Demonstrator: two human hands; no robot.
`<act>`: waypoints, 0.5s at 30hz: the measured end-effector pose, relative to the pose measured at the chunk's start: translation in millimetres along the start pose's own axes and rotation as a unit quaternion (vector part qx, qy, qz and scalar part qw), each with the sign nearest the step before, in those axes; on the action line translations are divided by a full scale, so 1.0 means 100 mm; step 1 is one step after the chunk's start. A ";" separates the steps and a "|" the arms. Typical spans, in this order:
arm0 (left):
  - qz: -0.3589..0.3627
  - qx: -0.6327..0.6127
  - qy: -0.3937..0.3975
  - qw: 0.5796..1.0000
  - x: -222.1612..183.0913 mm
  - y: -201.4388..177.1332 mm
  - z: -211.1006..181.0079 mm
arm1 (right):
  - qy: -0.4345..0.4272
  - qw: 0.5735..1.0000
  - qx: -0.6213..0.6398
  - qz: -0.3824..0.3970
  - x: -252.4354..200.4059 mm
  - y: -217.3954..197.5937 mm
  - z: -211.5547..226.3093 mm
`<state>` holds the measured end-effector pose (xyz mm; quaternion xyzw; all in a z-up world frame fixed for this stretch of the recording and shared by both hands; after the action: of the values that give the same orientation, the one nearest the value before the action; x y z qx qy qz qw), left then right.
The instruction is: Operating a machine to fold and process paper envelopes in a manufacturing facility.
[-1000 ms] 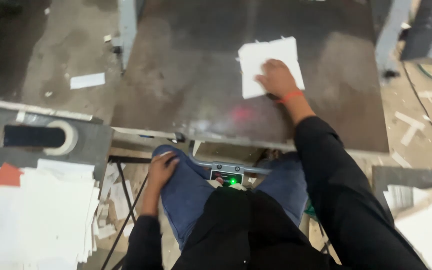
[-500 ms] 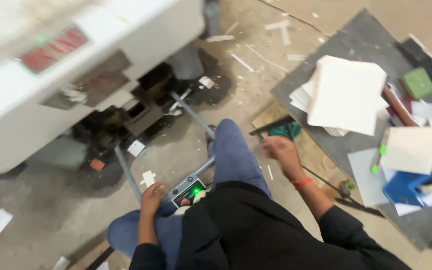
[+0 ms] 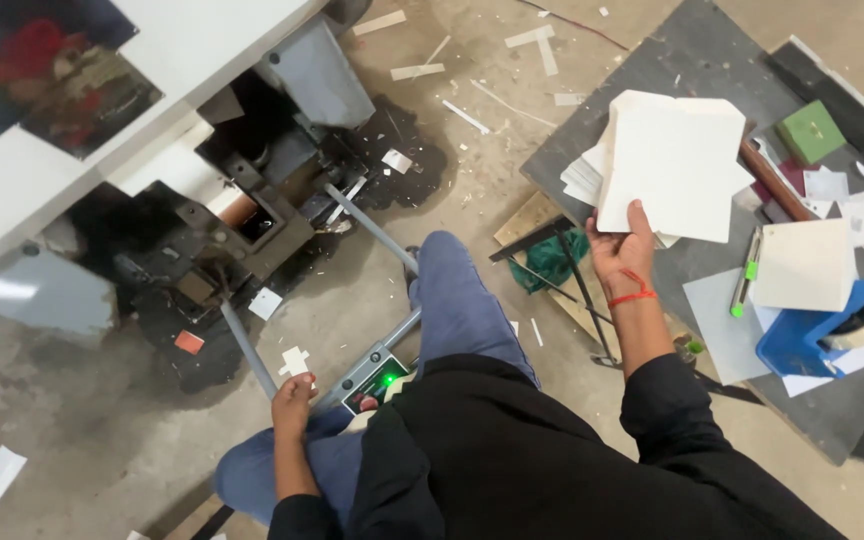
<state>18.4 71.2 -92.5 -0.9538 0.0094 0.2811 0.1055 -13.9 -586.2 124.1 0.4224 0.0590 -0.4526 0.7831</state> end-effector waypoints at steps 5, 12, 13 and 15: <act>0.024 -0.009 0.077 0.997 0.03 0.01 -0.07 | 0.000 0.997 0.075 0.004 0.28 0.05 -0.04; 0.018 0.037 0.005 0.999 -0.04 0.03 -0.25 | 0.017 0.993 0.113 -0.008 0.58 0.48 -0.23; 0.015 0.022 0.008 1.000 0.00 0.02 -0.16 | 0.026 0.997 0.073 0.001 0.52 0.54 -0.22; 0.009 0.007 0.004 1.000 0.00 0.00 0.00 | 0.041 0.999 0.029 0.008 0.27 0.56 -0.16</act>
<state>18.6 71.2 -92.9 -0.9540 0.0201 0.2783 0.1098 49.4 -579.7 135.5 0.4638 0.0739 -0.4303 0.7709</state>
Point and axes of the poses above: each hand's wrist, its own x-axis towards the middle knuckle, its own y-axis out of the palm, z = x × y, the point moved 1 cm from there along x, towards the middle knuckle, and after that the axes turned 5 degrees about y, right-handed, at the moved point
